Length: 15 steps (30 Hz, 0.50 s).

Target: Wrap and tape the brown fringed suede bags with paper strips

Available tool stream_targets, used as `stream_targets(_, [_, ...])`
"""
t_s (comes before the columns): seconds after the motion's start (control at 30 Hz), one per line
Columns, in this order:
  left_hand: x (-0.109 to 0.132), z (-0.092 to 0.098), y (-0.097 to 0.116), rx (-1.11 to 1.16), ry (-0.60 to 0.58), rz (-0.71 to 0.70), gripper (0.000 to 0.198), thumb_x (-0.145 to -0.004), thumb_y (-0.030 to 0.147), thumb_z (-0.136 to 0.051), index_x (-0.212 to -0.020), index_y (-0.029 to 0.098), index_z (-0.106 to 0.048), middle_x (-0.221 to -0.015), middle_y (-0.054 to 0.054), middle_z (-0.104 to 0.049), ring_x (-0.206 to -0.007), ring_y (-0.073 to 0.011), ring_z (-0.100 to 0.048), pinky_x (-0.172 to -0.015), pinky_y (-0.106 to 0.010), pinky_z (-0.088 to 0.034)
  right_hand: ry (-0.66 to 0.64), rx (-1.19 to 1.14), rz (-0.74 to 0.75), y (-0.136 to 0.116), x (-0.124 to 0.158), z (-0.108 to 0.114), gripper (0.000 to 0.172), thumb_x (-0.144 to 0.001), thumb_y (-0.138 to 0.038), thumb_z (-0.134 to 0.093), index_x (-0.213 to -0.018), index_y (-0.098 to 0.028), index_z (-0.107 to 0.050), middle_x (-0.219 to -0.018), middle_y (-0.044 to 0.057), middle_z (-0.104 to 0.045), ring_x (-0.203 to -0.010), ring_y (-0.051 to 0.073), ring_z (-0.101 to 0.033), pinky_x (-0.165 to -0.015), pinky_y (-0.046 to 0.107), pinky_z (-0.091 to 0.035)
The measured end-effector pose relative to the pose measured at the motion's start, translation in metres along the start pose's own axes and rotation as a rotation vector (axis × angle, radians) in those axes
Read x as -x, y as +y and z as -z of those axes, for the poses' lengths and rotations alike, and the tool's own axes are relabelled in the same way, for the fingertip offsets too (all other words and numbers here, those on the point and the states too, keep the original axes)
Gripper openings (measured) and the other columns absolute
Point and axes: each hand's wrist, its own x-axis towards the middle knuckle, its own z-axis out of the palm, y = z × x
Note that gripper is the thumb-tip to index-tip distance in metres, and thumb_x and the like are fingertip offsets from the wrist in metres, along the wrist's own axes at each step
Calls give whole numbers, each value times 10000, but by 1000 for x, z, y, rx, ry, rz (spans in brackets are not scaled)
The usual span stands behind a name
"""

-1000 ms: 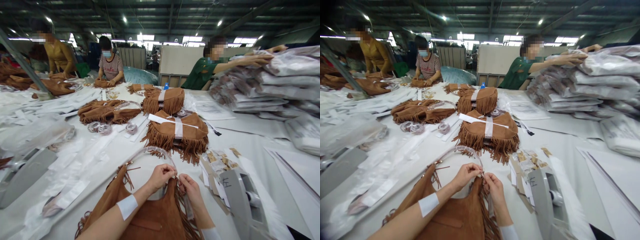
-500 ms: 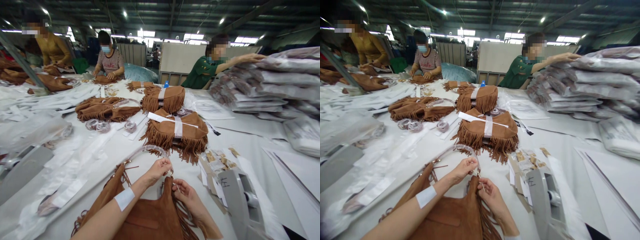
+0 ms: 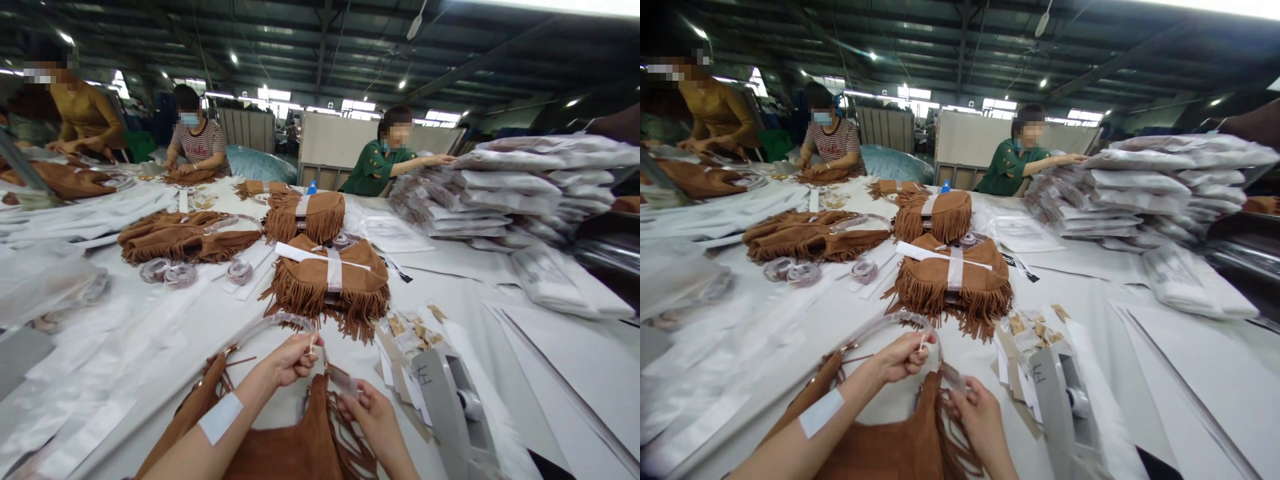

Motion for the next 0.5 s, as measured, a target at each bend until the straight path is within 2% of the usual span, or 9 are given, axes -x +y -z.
stream_targets(0.07, [7,3,3,37,-46,31,458,-646,381,-755,-941,181,-468,-637,40,-530,-418,-3,-285,-421,-152,-57,62,1,2,1,-2,2,529,-619,-640,-730,-861,-173,-676,-703,62,-685,-631,225,-628,-567,320,-493])
stream_targets(0.13, [11,6,2,96,-78,49,507,-589,205,-742,-1006,190,-454,-863,-44,-631,-458,8,-345,-420,-133,-71,148,50,66,1,-3,3,535,-647,-664,-696,-855,-171,-686,-656,45,-654,-602,206,-596,-541,301,-463])
stream_targets(0.2, [11,9,-3,146,-67,28,595,-524,75,-689,-1052,212,-449,-1046,-71,-633,-450,28,-340,-407,-131,-52,224,92,136,0,-5,1,538,-697,-671,-648,-891,-172,-695,-611,30,-624,-588,199,-572,-547,300,-452])
stream_targets(0.3, [6,10,-15,43,33,-72,612,-516,71,-675,-1073,232,-478,-1141,-57,-615,-416,33,-365,-377,-142,-48,263,113,199,-4,-9,-4,515,-771,-650,-578,-935,-176,-693,-618,31,-625,-584,199,-567,-578,312,-468])
stream_targets(0.33, [3,9,-18,-37,69,-109,599,-540,106,-700,-1086,232,-489,-1158,-63,-614,-425,21,-408,-372,-139,-83,263,137,223,-7,-10,-6,492,-796,-628,-559,-948,-179,-691,-657,40,-643,-587,198,-571,-590,316,-475])
stream_targets(0.4, [-1,5,-23,-197,123,-195,632,-559,152,-759,-1136,218,-512,-1180,-96,-618,-522,-28,-527,-408,-133,-242,242,246,311,-13,-13,-8,416,-850,-551,-515,-973,-194,-690,-780,63,-681,-643,206,-597,-649,328,-490])
stream_targets(0.47, [-4,0,-26,-318,126,-291,770,-522,102,-795,-1229,204,-510,-1200,-134,-620,-745,-112,-622,-572,-171,-414,170,407,422,-20,-15,-11,343,-899,-441,-451,-998,-217,-691,-875,73,-690,-756,223,-624,-731,338,-486])
stream_targets(0.5, [-4,-4,-26,-363,108,-330,851,-501,56,-789,-1284,204,-491,-1217,-150,-615,-874,-160,-630,-670,-206,-455,122,490,468,-24,-16,-13,327,-914,-379,-416,-1017,-230,-689,-898,73,-687,-811,227,-626,-762,339,-476])
